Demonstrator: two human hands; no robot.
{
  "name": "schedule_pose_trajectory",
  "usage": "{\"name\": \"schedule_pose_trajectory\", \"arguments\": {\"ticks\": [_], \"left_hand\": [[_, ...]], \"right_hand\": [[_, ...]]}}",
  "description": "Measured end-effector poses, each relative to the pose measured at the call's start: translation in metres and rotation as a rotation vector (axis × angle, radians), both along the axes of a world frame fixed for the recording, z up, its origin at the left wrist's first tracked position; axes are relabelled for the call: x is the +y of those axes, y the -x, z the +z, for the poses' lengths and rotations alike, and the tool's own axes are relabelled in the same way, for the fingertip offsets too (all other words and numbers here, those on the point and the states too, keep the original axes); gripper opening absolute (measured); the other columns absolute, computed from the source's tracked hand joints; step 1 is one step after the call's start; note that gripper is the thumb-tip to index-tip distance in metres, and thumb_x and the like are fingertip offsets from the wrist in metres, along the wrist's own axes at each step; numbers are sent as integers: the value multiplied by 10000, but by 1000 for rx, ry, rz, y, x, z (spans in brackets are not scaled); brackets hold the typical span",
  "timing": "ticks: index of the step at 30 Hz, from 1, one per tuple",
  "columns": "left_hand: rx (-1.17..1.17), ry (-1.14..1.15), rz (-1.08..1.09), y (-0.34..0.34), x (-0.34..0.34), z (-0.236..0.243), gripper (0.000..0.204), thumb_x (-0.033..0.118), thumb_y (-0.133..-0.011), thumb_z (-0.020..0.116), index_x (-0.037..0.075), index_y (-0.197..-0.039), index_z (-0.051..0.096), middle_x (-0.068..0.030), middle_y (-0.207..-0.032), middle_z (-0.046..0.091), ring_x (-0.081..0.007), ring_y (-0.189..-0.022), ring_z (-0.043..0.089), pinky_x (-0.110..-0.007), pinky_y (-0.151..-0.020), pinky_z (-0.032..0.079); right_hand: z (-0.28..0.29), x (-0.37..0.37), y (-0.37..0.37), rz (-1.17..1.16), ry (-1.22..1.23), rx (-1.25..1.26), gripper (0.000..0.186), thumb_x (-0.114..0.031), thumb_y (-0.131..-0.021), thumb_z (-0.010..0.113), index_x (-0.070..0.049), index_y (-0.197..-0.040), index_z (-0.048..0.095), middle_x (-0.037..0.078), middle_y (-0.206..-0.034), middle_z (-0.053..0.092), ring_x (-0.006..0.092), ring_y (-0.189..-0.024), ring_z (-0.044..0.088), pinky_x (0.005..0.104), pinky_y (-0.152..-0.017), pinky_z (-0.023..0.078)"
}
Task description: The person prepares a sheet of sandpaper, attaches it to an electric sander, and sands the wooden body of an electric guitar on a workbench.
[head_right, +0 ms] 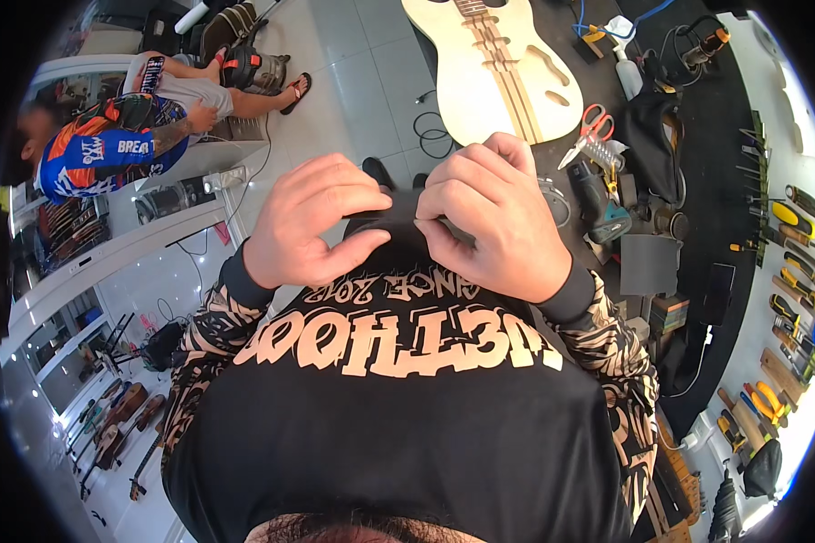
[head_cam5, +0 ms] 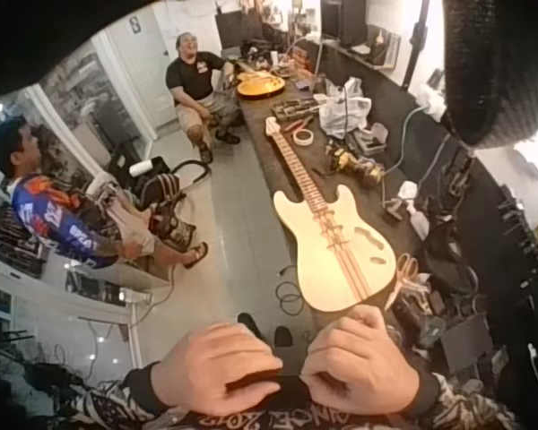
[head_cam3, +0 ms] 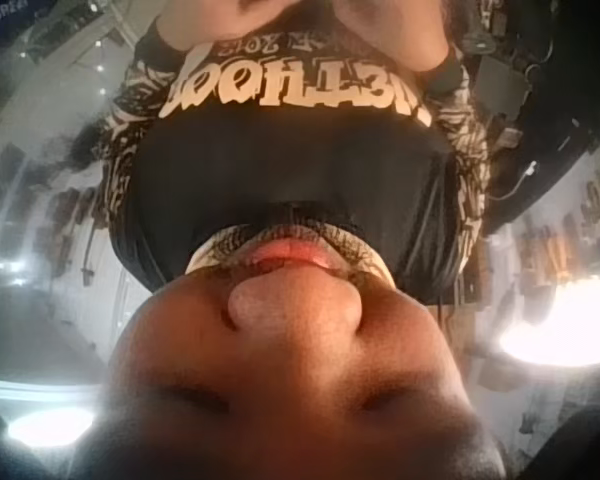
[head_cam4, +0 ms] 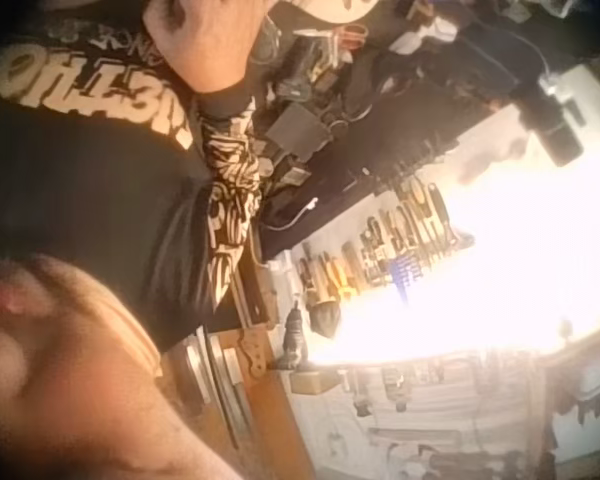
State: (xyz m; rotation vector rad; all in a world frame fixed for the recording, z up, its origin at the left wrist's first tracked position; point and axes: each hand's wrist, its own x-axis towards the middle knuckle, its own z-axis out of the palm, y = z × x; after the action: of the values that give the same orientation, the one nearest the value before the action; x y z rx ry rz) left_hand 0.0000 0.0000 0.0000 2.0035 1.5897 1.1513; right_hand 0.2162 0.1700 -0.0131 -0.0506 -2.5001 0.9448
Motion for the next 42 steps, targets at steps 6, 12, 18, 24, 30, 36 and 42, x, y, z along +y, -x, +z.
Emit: {"name": "schedule_pose_trajectory", "arguments": {"ticks": [6, 12, 18, 24, 30, 36, 42], "left_hand": [[24, -52, 15, -11, 11, -7, 270, -30, -776, 883, 52, -994, 747, -72, -962, 744, -288, -809, 706, -402, -696, 547], [39, -77, 56, -14, 11, -6, 275, -71, -738, 838, 49, -963, 735, -72, -913, 728, -282, -787, 698, -400, -693, 546], [-1, -11, 47, -15, 7, -8, 287, -66, -736, 833, 42, -981, 729, -88, -951, 731, -300, -797, 704, -417, -705, 559], [7, -32, 109, -14, 2, -9, 230, -13, -788, 828, 61, -951, 683, -65, -930, 719, -278, -826, 710, -398, -711, 565], [29, -54, 141, -17, 3, -9, 268, -81, -771, 823, 45, -977, 707, -86, -944, 741, -306, -817, 734, -411, -709, 577], [25, -45, 137, -16, 7, -11, 230, -28, -805, 826, 57, -959, 678, -67, -911, 718, -284, -829, 726, -409, -719, 582], [-13, -41, 168, -15, 7, -11, 240, -66, -799, 821, 44, -985, 716, -93, -933, 752, -310, -830, 746, -408, -720, 583]], "right_hand": [[11, 3, -1, -53, -4, -10, 354, -62, -744, 911, -156, -994, 680, -29, -980, 687, 230, -969, 677, 439, -997, 459], [6, 0, 10, -60, -36, 51, 328, -54, -742, 900, -155, -961, 677, -33, -972, 697, 222, -965, 683, 453, -1021, 461], [3, -3, 15, -38, -93, 49, 260, -49, -762, 854, -145, -919, 670, -30, -935, 691, 210, -954, 689, 481, -1109, 452], [-2, -8, 19, -45, -95, 35, 284, -82, -767, 870, -153, -966, 681, -24, -975, 693, 211, -1017, 696, 547, -1251, 386], [-1, -9, 22, -48, 24, 7, 293, -76, -769, 869, -157, -985, 689, -31, -983, 692, 216, -1104, 695, 578, -1280, 357], [-9, -6, 20, -50, -17, 0, 282, -57, -775, 848, -157, -989, 692, -33, -993, 696, 222, -1148, 687, 587, -1295, 331], [-2, -1, 18, -109, 116, -39, 270, -62, -769, 859, -172, -949, 690, -42, -1007, 705, 206, -1133, 691, 591, -1294, 324]]}}
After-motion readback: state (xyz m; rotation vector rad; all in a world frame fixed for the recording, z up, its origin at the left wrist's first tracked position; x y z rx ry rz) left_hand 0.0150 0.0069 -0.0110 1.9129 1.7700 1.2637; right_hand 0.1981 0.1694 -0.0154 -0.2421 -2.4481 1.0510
